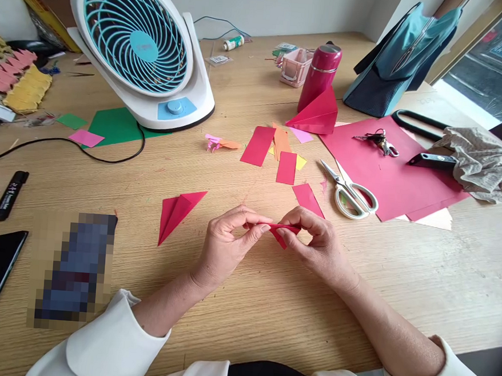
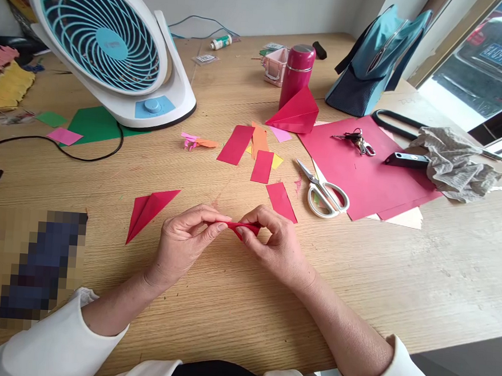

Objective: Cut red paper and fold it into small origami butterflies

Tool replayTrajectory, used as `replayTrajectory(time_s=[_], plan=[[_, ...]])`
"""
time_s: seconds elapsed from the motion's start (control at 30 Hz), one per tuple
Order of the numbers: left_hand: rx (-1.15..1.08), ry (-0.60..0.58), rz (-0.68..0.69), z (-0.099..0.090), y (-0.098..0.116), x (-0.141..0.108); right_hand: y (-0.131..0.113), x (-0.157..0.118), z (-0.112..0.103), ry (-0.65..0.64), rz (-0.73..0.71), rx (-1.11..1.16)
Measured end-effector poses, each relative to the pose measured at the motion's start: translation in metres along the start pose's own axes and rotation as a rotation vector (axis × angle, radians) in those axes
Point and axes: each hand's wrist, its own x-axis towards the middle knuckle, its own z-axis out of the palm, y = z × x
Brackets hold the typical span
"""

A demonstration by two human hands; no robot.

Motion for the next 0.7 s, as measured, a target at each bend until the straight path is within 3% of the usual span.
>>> replayTrajectory(time_s=[0.3,0.7], plan=[[0.015,-0.005,0.055,0.0011,0.0017,0.0000,0.0014,-0.0005,0.0005,0.026,0.015,0.051],[0.144,-0.035,0.102,-0.0008,0.0051,0.0024,0.0010,0.0014,-0.0028,0.006,-0.122,-0.045]])
